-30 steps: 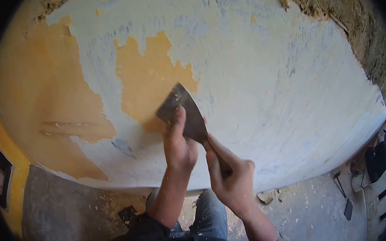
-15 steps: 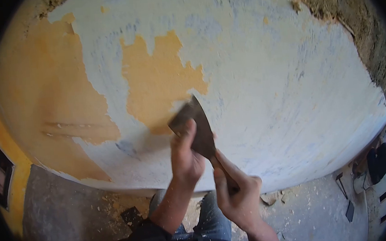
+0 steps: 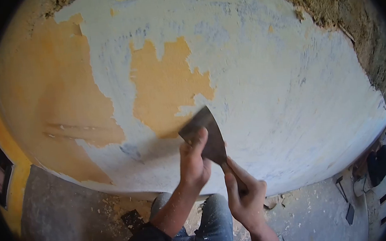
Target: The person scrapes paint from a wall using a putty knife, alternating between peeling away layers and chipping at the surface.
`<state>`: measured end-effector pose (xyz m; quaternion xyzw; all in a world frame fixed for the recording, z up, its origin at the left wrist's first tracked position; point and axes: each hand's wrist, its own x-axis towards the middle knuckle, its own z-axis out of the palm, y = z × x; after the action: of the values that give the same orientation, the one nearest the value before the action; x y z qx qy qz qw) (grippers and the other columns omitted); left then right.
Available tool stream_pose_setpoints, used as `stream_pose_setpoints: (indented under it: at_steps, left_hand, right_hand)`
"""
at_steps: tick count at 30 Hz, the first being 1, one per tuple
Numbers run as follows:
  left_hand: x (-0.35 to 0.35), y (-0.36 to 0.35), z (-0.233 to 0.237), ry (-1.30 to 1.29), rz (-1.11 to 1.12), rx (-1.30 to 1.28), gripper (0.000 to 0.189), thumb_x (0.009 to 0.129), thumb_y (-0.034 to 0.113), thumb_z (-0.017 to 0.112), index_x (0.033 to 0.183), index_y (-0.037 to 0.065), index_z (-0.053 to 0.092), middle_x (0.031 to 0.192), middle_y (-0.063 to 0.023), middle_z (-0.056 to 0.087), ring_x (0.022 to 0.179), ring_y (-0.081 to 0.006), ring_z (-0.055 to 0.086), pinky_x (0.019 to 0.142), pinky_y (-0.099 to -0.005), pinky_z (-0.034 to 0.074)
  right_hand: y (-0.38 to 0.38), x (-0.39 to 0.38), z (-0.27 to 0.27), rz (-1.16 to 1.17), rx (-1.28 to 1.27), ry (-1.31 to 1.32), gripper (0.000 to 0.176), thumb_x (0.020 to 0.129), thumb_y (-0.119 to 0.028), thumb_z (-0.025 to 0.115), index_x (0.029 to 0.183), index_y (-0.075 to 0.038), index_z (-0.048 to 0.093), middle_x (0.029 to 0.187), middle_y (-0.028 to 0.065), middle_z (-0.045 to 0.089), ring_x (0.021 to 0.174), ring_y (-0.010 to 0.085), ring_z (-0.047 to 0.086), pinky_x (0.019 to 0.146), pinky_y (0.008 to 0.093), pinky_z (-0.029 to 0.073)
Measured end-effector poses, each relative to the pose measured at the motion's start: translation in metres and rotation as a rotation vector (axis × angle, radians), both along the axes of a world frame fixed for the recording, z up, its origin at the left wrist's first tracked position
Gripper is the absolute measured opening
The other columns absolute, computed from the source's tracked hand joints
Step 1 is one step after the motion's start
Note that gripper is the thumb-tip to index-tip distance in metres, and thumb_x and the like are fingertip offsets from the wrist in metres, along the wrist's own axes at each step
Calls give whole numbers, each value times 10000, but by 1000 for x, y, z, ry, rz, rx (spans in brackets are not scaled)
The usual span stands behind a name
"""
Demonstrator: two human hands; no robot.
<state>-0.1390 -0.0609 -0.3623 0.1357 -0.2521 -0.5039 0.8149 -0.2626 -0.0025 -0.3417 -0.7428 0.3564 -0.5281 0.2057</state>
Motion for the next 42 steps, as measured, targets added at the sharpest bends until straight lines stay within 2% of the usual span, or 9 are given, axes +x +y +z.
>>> stream_pose_setpoints:
  at_steps: [2,8,10,16,20,23,31,40,42]
  left_hand:
    - [8,-4,8,33,5,-89,257,959,162,586,1159,1,568,1006,-90,660,853,-184,673,760,-366,587]
    - [0,-1,1,-11,-29,-16,239,955,180,599,1127,16,576,966,-79,667,808,-184,678,713,-354,582]
    - [7,-5,13,16,-46,-93,255,959,168,588,1141,-9,574,988,-91,668,823,-198,682,692,-350,586]
    - [-7,3,8,26,-51,20,196,955,160,593,1066,1,618,913,-82,687,740,-179,686,661,-319,581]
    - [5,11,22,69,-140,-100,177,954,170,597,1001,5,643,873,-76,694,700,-183,685,636,-295,576]
    - [-14,-3,-5,-142,104,28,211,949,198,611,1025,1,618,906,-88,674,728,-191,676,662,-328,577]
    - [-7,1,14,-75,-16,-40,217,946,187,615,1067,6,604,931,-70,660,765,-167,667,681,-365,591]
    - [-9,-7,17,-43,2,-52,230,951,198,612,1061,-3,600,930,-71,655,777,-161,660,690,-365,586]
    - [3,-13,23,-186,53,-22,234,950,186,612,1077,-9,594,944,-79,656,778,-164,662,692,-362,587]
  right_hand:
    - [5,5,21,-56,248,102,350,954,-71,552,1251,112,549,1006,178,718,841,66,611,715,217,486]
    - [7,-4,-2,-28,72,-7,342,946,-65,566,1251,90,563,958,160,729,704,14,494,577,173,402]
    - [12,5,23,-90,211,103,351,953,-70,551,1256,109,548,1020,185,714,758,41,552,619,189,443]
    - [16,-7,1,-38,198,-59,338,954,-57,541,1256,92,560,1027,196,707,854,71,597,692,201,474]
    - [30,1,18,5,186,-30,339,960,-65,536,1257,96,556,1048,199,701,937,103,619,794,224,484]
    - [11,-14,-8,-49,170,-36,329,951,-56,546,1248,85,569,990,158,723,848,73,611,712,206,483]
    - [6,-10,-2,-44,26,-21,324,943,-49,542,1244,67,581,957,140,733,696,15,530,555,200,427]
    - [-7,-10,2,-53,2,11,329,943,-49,542,1249,66,577,946,153,730,651,11,498,535,177,393]
    - [-3,-12,6,-64,34,71,329,945,-51,538,1249,67,577,938,157,730,654,16,507,542,183,406]
